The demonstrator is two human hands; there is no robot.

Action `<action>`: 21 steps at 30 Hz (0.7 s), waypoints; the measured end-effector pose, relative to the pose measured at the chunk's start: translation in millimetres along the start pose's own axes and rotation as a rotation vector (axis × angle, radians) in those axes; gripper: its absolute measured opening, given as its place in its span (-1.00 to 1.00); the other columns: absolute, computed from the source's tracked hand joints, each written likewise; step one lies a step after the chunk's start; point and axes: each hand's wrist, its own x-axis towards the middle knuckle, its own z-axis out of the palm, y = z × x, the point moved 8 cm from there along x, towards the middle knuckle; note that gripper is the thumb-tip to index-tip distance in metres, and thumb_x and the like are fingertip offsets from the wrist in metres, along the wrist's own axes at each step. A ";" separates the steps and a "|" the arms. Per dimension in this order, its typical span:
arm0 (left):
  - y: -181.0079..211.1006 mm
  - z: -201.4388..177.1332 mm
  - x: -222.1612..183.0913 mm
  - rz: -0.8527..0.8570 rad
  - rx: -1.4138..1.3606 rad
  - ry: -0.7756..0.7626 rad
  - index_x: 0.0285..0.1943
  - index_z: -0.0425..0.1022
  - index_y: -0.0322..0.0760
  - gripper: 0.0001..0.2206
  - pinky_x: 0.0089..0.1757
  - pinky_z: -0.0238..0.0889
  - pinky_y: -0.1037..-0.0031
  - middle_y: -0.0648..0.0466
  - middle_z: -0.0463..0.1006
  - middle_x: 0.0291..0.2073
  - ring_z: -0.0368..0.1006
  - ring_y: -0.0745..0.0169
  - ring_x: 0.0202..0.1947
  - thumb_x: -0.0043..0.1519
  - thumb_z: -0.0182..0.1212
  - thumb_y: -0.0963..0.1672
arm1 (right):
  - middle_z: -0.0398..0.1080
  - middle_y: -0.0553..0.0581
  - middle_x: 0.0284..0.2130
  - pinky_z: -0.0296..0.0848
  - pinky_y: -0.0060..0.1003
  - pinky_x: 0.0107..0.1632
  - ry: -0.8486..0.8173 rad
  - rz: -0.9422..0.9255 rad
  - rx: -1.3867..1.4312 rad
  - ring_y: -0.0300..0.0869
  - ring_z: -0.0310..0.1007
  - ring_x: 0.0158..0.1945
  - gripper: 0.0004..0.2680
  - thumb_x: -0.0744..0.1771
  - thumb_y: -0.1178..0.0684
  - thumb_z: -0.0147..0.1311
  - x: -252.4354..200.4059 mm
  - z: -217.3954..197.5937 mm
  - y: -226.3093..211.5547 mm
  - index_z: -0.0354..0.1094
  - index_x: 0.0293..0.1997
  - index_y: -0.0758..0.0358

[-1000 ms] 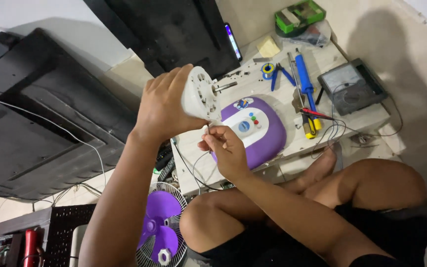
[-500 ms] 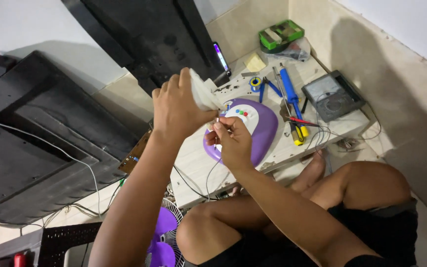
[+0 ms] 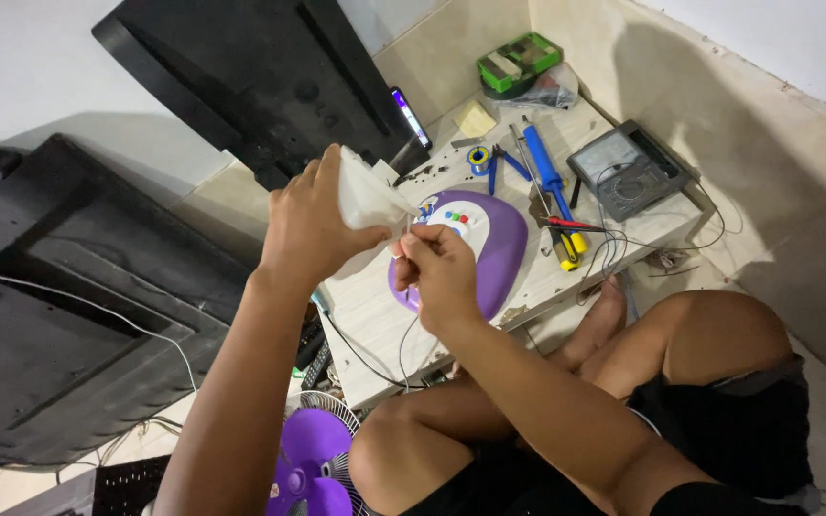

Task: Disassembling a fan motor and testing its electrical components using a multimeter and pliers.

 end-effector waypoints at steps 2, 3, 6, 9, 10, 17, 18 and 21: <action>-1.7 -0.3 -1.1 0.017 -0.004 0.005 0.50 0.20 -0.40 0.01 0.08 0.27 -0.08 -0.21 0.50 0.14 0.47 -0.23 0.16 -0.03 0.44 0.23 | 0.34 0.21 -0.52 0.36 -0.36 -0.67 -0.050 0.032 -0.044 -0.19 0.35 -0.66 -0.92 0.35 0.30 0.06 8.0 -7.9 -6.0 0.32 -0.10 0.41; -1.9 -2.2 -0.2 0.041 -0.003 0.012 0.50 0.19 -0.39 0.01 0.07 0.29 -0.08 -0.20 0.51 0.12 0.48 -0.22 0.15 -0.03 0.44 0.24 | 0.32 0.18 -0.54 0.27 -0.40 -0.68 -0.100 0.057 -0.081 -0.25 0.29 -0.67 -0.91 0.34 0.31 0.06 12.8 -8.3 -8.6 0.33 -0.09 0.39; -14.7 7.1 2.6 0.054 0.038 -0.023 0.54 0.14 -0.35 0.05 0.06 0.29 -0.06 -0.18 0.49 0.17 0.47 -0.18 0.17 -0.03 0.43 0.26 | 0.44 0.23 -0.55 0.27 -0.42 -0.69 -0.323 0.012 -0.498 -0.26 0.33 -0.68 -0.89 0.29 0.29 0.14 50.1 -23.2 -29.0 0.47 -0.13 0.41; -11.1 3.4 4.7 0.110 0.033 -0.033 0.54 0.17 -0.35 0.03 0.07 0.28 -0.06 -0.19 0.49 0.17 0.45 -0.22 0.19 -0.03 0.47 0.23 | 0.51 0.20 -0.54 0.37 -0.43 -0.51 -0.618 -0.048 -0.949 -0.28 0.37 -0.59 -0.88 0.25 0.27 0.22 62.7 7.7 -78.8 0.53 -0.18 0.38; -10.7 0.4 3.0 0.110 0.030 -0.034 0.54 0.17 -0.35 0.03 0.07 0.28 -0.06 -0.19 0.49 0.17 0.45 -0.22 0.19 -0.03 0.47 0.23 | 0.51 0.20 -0.54 0.37 -0.43 -0.51 -0.617 -0.046 -0.951 -0.28 0.37 -0.59 -0.88 0.25 0.27 0.22 61.4 20.8 -92.0 0.53 -0.18 0.38; -11.6 -3.9 6.3 0.110 -0.047 -0.116 0.57 0.12 -0.32 0.07 0.14 0.24 -0.07 -0.22 0.48 0.20 0.41 -0.29 0.21 -0.08 0.54 0.18 | 0.60 -0.03 -0.50 0.48 -0.21 -0.09 -0.984 -0.050 -1.645 -0.09 0.59 -0.31 -0.95 0.28 0.01 0.26 61.2 65.8 -110.9 0.59 -0.33 0.05; -12.1 -5.3 5.7 0.105 -0.063 -0.116 0.58 0.12 -0.31 0.07 0.15 0.24 -0.07 -0.23 0.48 0.21 0.41 -0.32 0.21 -0.10 0.55 0.17 | 0.60 -0.03 -0.51 0.48 -0.18 -0.05 -0.997 -0.084 -1.696 -0.05 0.62 -0.27 -0.93 0.28 -0.04 0.27 59.2 68.1 -113.0 0.59 -0.37 0.01; -21.8 2.4 3.0 0.041 -0.115 -0.106 0.57 0.13 -0.32 0.09 0.17 0.23 -0.03 -0.23 0.46 0.22 0.40 -0.28 0.23 -0.12 0.53 0.20 | 0.55 0.14 -0.53 0.45 -0.08 -0.06 -0.826 -0.160 -1.553 0.08 0.57 -0.28 -0.88 0.32 -0.01 0.19 47.8 46.5 -106.2 0.56 -0.36 0.14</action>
